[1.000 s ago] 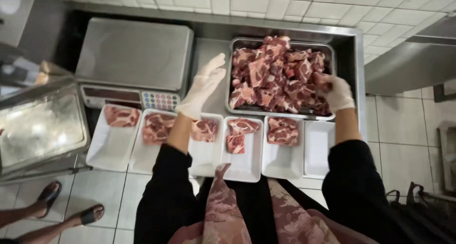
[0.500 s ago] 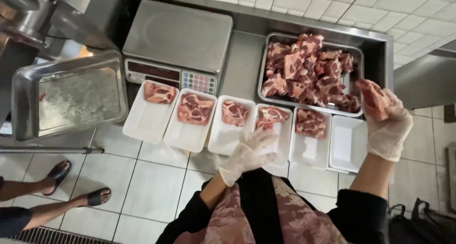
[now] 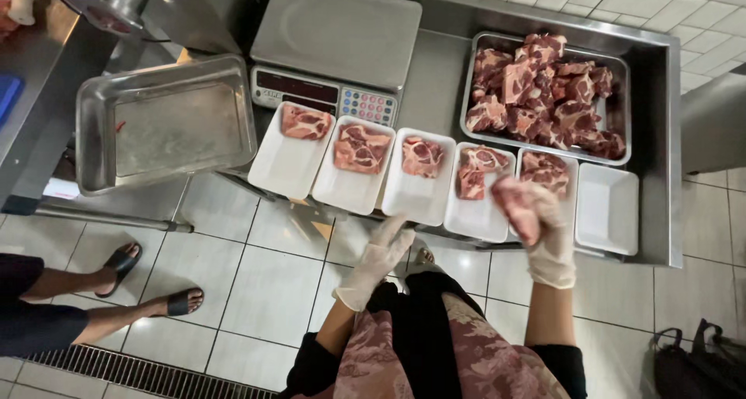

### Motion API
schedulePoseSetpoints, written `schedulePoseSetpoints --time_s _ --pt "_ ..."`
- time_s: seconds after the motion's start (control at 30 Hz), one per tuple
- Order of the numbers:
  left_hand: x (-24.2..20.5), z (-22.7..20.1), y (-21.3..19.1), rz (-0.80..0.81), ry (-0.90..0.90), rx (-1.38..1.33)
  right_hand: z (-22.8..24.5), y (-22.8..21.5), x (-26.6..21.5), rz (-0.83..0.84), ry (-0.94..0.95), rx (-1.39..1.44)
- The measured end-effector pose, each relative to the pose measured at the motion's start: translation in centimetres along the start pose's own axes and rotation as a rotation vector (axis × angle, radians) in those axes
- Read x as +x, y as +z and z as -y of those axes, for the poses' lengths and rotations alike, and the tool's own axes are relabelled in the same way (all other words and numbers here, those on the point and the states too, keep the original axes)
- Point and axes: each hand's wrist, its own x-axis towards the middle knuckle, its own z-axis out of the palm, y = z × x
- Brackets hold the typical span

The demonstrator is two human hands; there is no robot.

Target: The person moves raw meat cuts from a metal tray into white foam containers with their gloved hands, placing the containers on a digital scale to weigh them before setting them aside on a counter.

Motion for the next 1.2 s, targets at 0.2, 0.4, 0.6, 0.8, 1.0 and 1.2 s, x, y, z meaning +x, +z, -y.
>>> schedulePoseSetpoints --time_s 0.2,0.4,0.6,0.8,1.0,1.2 --pt "-4.2 -6.3 -3.8 0.407 -0.096 -1.455 -6.1 -5.2 -1.1 0.322 0.123 -0.878" --pt "-4.4 -4.0 -3.0 -0.072 -0.333 -1.488 -10.7 -4.3 -3.3 0.347 0.141 -1.161" --pt "-4.5 -4.7 -4.0 -0.172 -0.278 -1.674 -11.0 -8.4 -2.5 0.282 0.112 -1.048" --pt "-3.1 -4.0 -1.1 0.013 -0.222 -1.59 -9.9 -13.9 -0.3 0.14 0.049 -1.166" --pt "-1.6 -4.8 1.6 0.107 -0.227 -1.525 -9.0 -16.0 -0.2 -0.018 -0.061 -1.132" --pt "-1.0 -4.6 2.7 0.139 -0.245 -1.562 -8.5 -14.0 -0.9 0.035 -0.133 -1.086"
